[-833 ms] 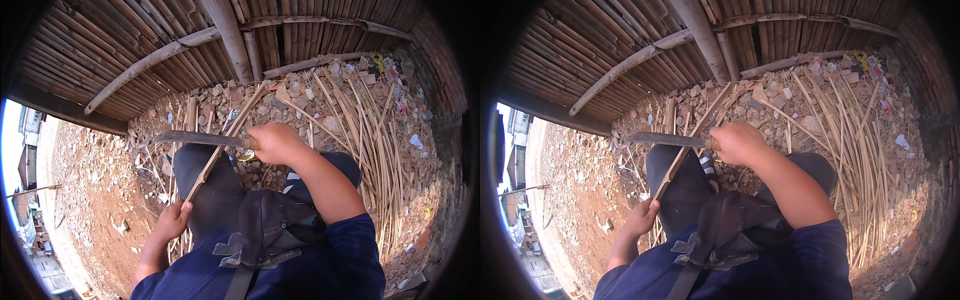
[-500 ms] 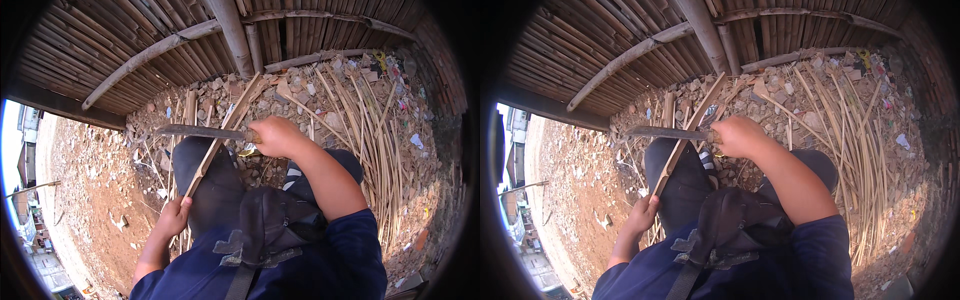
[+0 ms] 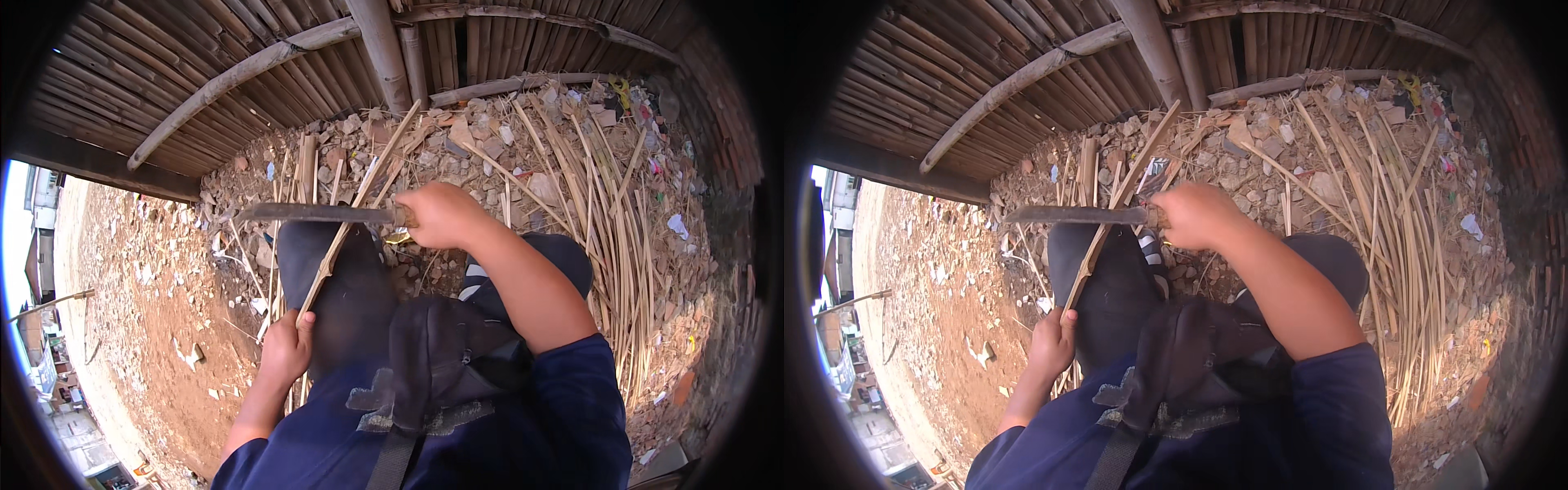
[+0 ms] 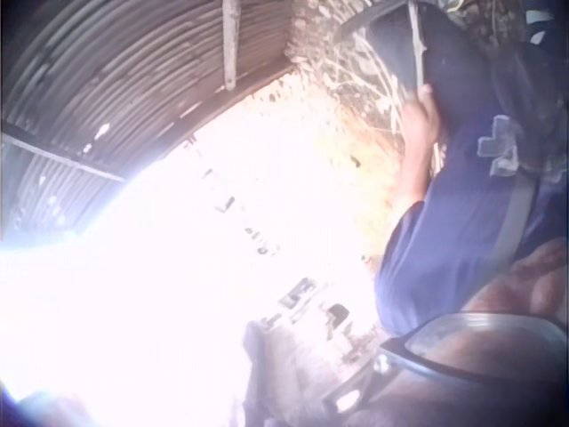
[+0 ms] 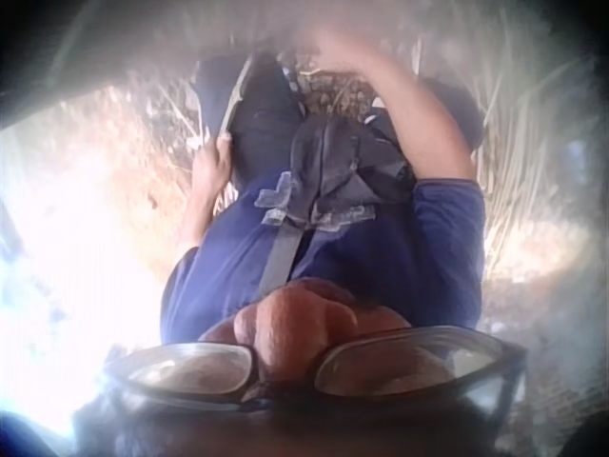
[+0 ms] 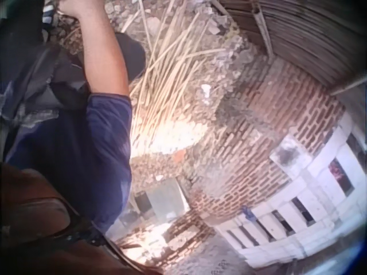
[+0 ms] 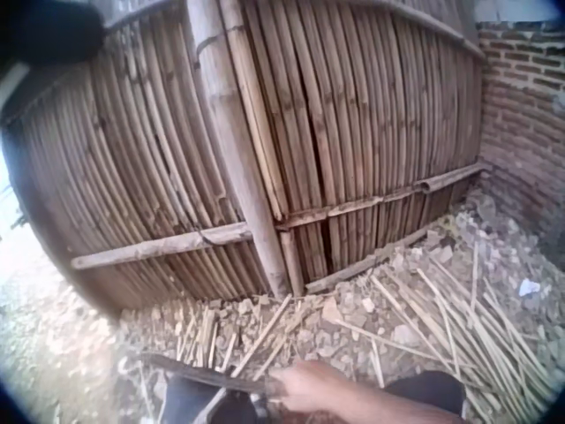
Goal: The person strips thin layers from bamboo stalks using a blade held in their right hand.
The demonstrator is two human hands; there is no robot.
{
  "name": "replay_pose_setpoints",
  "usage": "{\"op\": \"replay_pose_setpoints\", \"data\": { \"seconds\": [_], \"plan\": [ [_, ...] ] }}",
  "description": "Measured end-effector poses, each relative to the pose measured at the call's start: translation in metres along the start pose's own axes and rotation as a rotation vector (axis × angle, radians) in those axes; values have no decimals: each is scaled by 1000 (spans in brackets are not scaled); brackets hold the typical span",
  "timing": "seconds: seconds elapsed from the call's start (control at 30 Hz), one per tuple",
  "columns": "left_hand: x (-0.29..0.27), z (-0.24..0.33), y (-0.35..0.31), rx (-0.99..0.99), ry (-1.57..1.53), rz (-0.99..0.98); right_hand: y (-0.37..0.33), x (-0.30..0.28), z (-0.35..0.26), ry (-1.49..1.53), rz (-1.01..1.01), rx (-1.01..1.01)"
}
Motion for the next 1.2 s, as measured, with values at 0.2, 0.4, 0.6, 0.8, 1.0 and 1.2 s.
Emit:
{"op": "replay_pose_setpoints", "data": {
  "seconds": [0.2,0.4,0.6,0.8,1.0,1.2],
  "plan": [
    [-1,4,3,13,6,7,-1,-18,37,77,131,168],
    [4,1,5,47,21,55,8,-12,42,122,38,175],
    [-1,0,2,41,19,24,0,-18,38,18,77,188],
    [4,0,3,46,73,52,6,-28,74,179,104,337],
    [-2,4,0,22,54,33,-5,-21,19,-71,7,113],
    [1,6,5,14,45,34,9,-29,87,160,120,274]
  ]
}}
Point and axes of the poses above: each hand's wrist, its own y-axis towards the middle knuckle, its own x-axis out of the palm, z = x × y, the point moved 5 cm from there along y, towards the middle knuckle, and after that the axes turned 9 degrees about -y, right-handed, at the moved point
